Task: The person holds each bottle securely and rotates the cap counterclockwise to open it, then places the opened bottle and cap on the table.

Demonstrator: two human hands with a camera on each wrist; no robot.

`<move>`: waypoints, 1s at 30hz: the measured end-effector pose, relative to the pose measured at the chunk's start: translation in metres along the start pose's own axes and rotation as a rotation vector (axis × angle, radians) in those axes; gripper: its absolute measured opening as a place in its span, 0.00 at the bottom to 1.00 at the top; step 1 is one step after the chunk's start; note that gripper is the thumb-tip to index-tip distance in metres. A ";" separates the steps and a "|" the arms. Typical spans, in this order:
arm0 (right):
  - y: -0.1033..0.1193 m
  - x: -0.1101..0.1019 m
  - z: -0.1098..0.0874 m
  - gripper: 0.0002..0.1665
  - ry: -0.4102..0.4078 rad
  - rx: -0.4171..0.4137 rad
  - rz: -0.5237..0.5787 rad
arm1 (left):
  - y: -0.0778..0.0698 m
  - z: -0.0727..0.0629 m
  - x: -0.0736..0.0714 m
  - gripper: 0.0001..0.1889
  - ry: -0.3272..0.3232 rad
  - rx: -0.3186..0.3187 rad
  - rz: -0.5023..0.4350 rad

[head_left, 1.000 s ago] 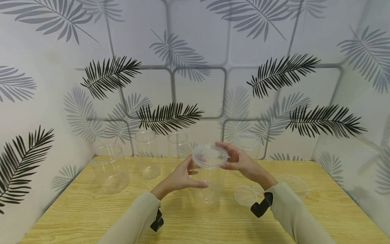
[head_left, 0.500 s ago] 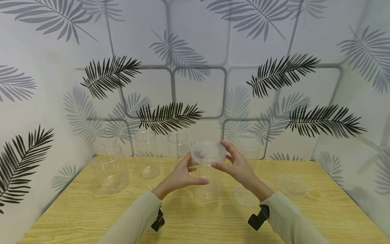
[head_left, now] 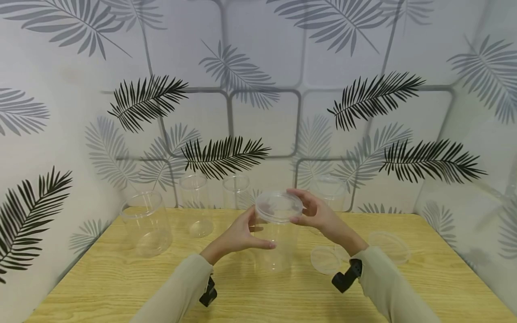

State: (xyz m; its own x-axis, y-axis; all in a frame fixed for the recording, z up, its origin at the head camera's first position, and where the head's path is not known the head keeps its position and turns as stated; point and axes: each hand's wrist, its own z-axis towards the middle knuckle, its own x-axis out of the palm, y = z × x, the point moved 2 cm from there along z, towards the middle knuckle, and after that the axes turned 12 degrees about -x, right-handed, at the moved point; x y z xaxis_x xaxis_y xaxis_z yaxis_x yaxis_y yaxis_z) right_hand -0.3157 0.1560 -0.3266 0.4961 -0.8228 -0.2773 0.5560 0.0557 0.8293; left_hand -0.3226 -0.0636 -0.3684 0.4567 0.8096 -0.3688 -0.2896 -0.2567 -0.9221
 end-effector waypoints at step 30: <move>0.011 0.023 -0.003 0.49 -0.221 0.101 -0.302 | -0.025 -0.015 -0.001 0.48 -0.005 -0.013 -0.009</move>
State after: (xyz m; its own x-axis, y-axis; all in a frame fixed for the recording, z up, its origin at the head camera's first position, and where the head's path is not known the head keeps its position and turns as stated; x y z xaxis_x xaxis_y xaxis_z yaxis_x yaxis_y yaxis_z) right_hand -0.2964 0.1398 -0.3253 0.1586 -0.8962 -0.4144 0.5809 -0.2547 0.7731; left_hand -0.3036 -0.0657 -0.3463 0.4549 0.8144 -0.3603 -0.2750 -0.2564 -0.9266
